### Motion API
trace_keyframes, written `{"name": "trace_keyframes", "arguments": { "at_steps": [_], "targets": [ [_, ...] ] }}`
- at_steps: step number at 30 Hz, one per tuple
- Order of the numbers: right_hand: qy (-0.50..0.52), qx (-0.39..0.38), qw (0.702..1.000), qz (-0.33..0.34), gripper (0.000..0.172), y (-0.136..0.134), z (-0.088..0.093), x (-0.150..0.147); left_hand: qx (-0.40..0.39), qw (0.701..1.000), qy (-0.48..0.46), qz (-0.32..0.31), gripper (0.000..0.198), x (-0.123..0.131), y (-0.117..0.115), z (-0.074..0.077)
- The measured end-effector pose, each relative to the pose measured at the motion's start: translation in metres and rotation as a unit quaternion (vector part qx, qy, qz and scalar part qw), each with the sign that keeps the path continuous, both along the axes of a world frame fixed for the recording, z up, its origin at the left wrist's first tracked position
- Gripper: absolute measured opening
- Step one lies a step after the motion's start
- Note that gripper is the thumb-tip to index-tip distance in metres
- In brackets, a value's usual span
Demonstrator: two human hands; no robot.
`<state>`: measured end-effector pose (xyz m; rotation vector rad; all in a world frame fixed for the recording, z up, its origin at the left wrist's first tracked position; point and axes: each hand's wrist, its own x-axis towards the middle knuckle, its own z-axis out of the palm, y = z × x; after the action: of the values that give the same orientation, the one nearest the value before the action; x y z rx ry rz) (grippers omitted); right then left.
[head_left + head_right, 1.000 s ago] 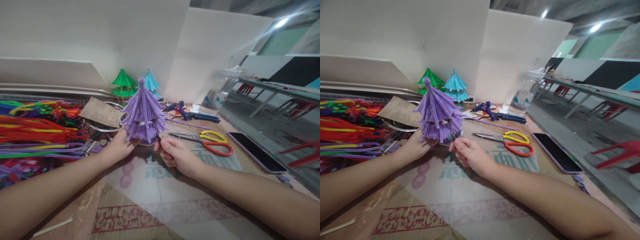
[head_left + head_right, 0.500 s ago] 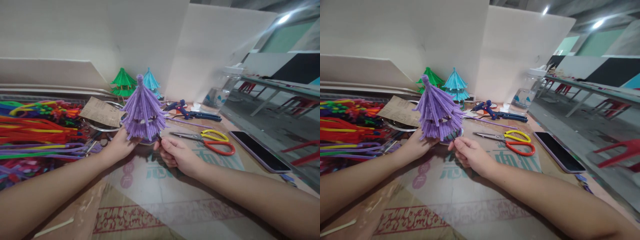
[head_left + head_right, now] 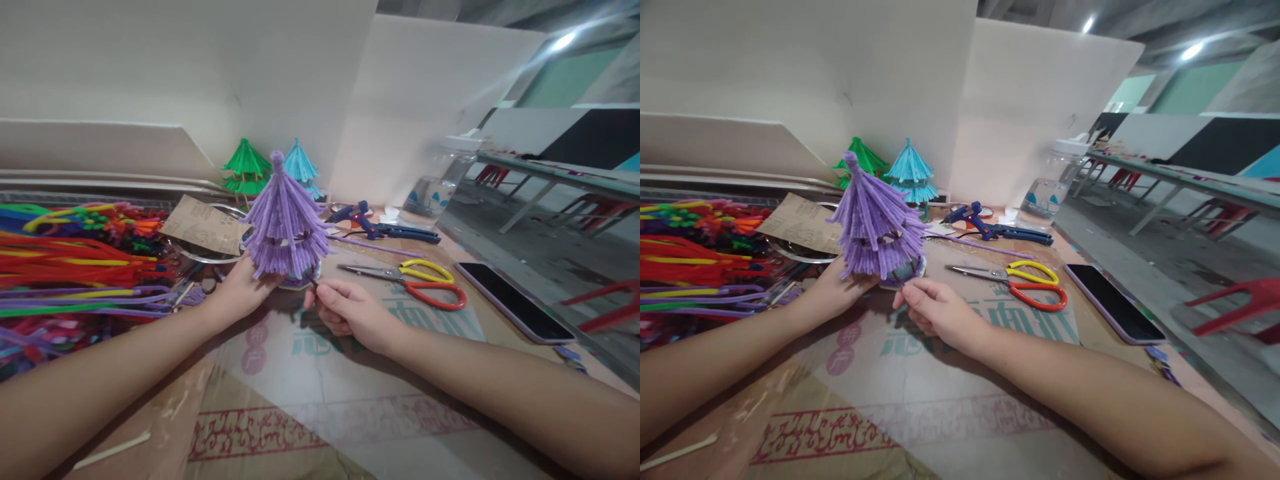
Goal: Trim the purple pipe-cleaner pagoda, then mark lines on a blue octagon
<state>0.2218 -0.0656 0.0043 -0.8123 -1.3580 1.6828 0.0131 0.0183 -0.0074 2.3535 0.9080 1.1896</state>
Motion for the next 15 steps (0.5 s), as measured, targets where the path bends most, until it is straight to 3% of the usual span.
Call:
{"name": "trace_keyframes", "arguments": {
  "at_steps": [15],
  "targets": [
    [0.028, -0.004, 0.999, -0.035, 0.050, 0.0034, -0.0023, 0.0016, 0.002, 1.000, 0.014, -0.008, 0.027, 0.0038, -0.0005, 0.0038]
  ]
}}
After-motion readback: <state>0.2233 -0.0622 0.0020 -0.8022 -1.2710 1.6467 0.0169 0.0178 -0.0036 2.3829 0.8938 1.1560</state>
